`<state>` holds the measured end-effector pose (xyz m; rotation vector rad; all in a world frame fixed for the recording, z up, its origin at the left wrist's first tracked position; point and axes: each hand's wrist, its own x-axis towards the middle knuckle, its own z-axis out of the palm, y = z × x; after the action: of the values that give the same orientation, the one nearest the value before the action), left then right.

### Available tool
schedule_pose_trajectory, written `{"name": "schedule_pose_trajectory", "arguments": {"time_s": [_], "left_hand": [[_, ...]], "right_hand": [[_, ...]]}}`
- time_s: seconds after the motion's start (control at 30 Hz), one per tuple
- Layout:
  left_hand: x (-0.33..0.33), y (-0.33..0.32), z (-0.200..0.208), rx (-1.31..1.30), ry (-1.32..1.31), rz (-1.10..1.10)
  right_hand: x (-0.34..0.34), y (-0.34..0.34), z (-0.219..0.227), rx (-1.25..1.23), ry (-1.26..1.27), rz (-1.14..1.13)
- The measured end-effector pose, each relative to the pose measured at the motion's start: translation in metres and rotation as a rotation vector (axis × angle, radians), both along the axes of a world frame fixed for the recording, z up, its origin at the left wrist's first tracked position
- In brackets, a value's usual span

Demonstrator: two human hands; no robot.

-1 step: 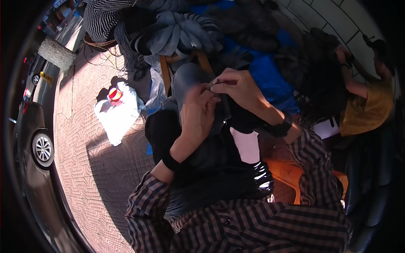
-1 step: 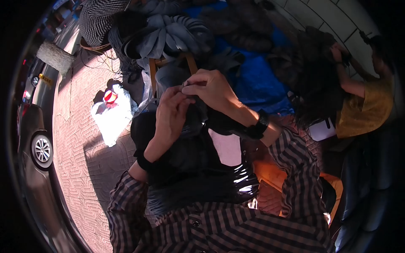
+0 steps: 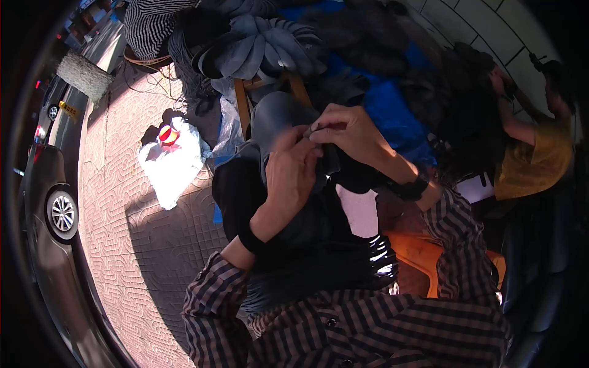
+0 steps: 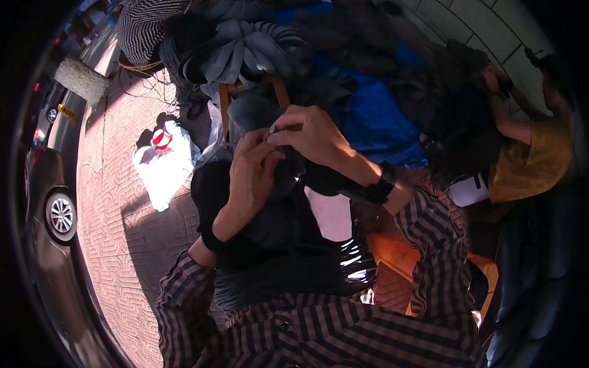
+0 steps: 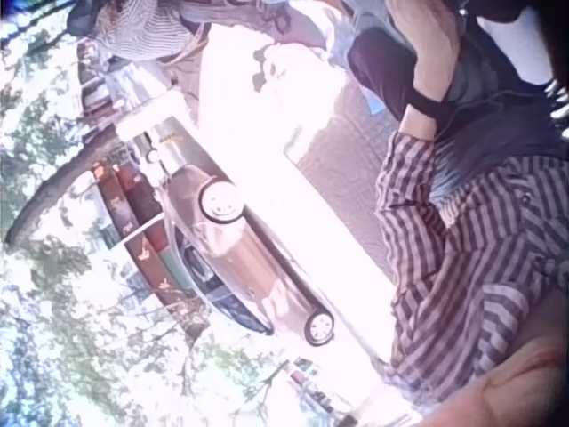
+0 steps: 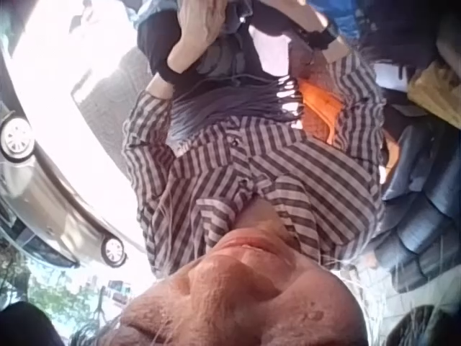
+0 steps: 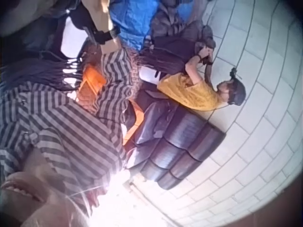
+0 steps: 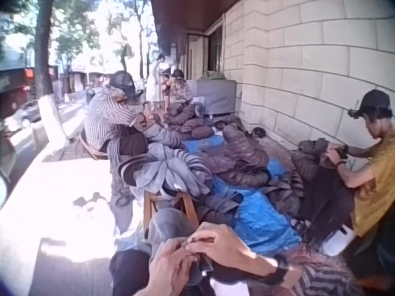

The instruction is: Insert and thread shoelaces through the eyelets of shoe uppers during manufacturing.

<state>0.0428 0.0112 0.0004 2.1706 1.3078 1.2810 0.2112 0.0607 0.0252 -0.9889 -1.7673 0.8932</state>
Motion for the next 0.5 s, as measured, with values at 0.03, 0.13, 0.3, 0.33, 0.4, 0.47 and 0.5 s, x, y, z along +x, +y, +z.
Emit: {"name": "schedule_pose_trajectory", "arguments": {"time_s": [0.03,0.13,0.3,0.33,0.4,0.47,0.5], "left_hand": [[-0.005,-0.019,-0.004,-0.058,-0.051,-0.058],[-0.018,-0.118,-0.017,-0.400,0.001,-0.500],[-0.075,-0.173,0.018,-0.886,-0.160,-0.385],[-0.075,-0.178,0.021,-0.880,-0.163,-0.385],[-0.078,-0.189,0.023,-0.670,-0.178,-0.319],[-0.081,-0.192,0.017,-0.683,-0.261,-0.248],[-0.084,-0.195,0.014,-0.703,-0.339,-0.181]], "right_hand": [[0.008,-0.002,0.009,-0.137,-0.107,0.208],[0.023,-0.001,0.014,-0.408,-0.074,0.321],[-0.010,0.000,0.005,0.400,-0.460,0.039],[-0.017,-0.001,0.000,0.541,-0.518,0.026],[-0.030,-0.005,0.001,0.561,-0.641,-0.003],[-0.035,-0.008,0.000,0.575,-0.766,-0.034],[-0.037,-0.008,-0.001,0.593,-0.782,-0.040]]}}
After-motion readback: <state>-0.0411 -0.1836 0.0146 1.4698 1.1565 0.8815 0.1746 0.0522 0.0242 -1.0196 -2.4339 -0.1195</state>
